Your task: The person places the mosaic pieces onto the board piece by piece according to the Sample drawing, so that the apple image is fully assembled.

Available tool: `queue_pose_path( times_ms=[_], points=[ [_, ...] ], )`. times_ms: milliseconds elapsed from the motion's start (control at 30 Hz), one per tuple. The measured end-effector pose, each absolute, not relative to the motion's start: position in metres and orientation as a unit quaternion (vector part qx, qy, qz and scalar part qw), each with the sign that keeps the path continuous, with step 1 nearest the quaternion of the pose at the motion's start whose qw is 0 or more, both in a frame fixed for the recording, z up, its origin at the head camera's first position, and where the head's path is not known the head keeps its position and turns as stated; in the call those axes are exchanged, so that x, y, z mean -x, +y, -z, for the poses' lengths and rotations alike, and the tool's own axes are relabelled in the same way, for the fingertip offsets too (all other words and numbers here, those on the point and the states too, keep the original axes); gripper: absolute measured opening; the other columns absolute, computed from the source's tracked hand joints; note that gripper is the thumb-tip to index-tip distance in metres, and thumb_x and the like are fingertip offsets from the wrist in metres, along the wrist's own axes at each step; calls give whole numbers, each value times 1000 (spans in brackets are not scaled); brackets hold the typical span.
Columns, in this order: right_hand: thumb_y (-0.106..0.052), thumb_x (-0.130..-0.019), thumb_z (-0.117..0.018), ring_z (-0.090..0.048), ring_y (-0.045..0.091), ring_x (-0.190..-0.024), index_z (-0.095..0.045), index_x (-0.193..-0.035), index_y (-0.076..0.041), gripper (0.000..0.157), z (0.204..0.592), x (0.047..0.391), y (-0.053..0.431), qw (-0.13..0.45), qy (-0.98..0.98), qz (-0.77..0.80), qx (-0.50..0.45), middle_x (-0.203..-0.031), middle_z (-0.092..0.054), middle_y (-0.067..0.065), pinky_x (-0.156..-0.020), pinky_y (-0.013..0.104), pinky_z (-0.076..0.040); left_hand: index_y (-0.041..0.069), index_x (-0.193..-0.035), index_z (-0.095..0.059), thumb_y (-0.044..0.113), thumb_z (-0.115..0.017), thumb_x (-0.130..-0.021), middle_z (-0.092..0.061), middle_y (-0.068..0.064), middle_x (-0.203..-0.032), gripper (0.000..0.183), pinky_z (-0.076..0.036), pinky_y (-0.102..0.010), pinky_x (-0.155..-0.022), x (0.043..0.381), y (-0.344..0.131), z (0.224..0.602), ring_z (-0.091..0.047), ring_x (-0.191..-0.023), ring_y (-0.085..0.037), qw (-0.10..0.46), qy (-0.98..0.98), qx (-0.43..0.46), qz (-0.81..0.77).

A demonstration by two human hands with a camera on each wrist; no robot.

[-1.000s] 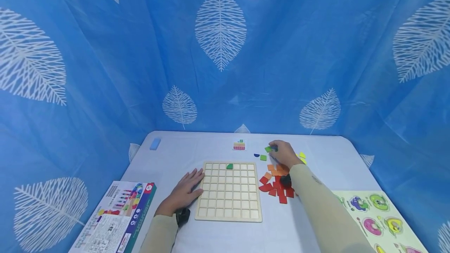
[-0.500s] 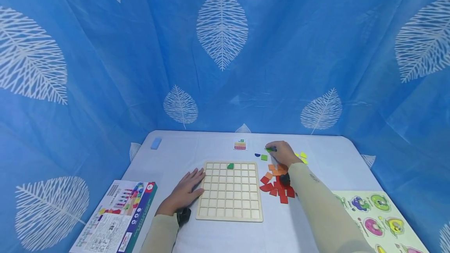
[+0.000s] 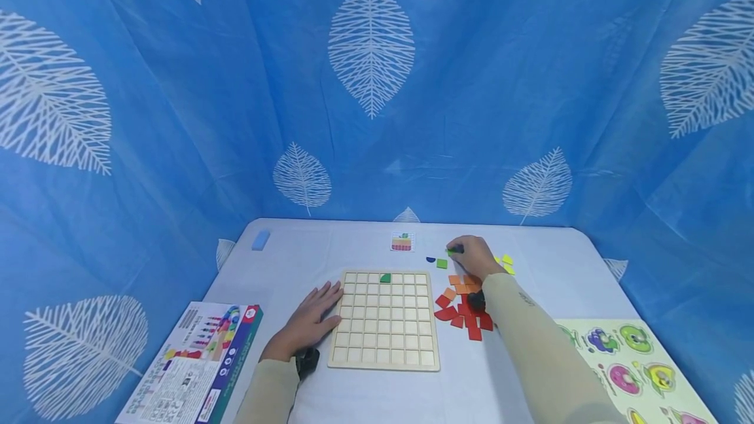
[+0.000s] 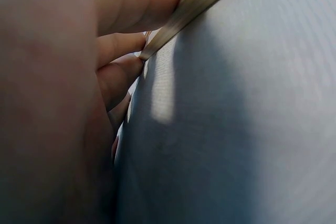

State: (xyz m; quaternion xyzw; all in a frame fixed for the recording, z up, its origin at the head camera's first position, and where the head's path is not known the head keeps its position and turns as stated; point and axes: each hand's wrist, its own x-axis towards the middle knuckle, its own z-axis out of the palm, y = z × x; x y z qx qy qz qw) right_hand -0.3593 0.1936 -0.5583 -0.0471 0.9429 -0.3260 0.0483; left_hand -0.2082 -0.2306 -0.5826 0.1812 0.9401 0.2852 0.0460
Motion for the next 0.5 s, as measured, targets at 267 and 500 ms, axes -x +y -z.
queue_pose_path(
  times_ms=[267,500],
  points=[
    [-7,-97,-78,-53,40,-132,-75,-128,-6,32,556,357,193,38,945,318,59,-135,-64,18,-111,59,-44,6,-161,-44,32,-62,-107,-32,-6,-170,62,-11,-49,-127,208,-229,582,-18,-158,-29,47,941,-175,-285],
    [-7,-98,-77,-54,38,-130,-74,-130,-5,32,552,354,189,28,943,324,65,-134,-65,17,-110,56,-46,7,-161,-43,31,-62,-107,-31,-4,-170,63,-10,-48,-128,208,-229,582,-17,-158,-27,47,943,-172,-282]
  ],
)
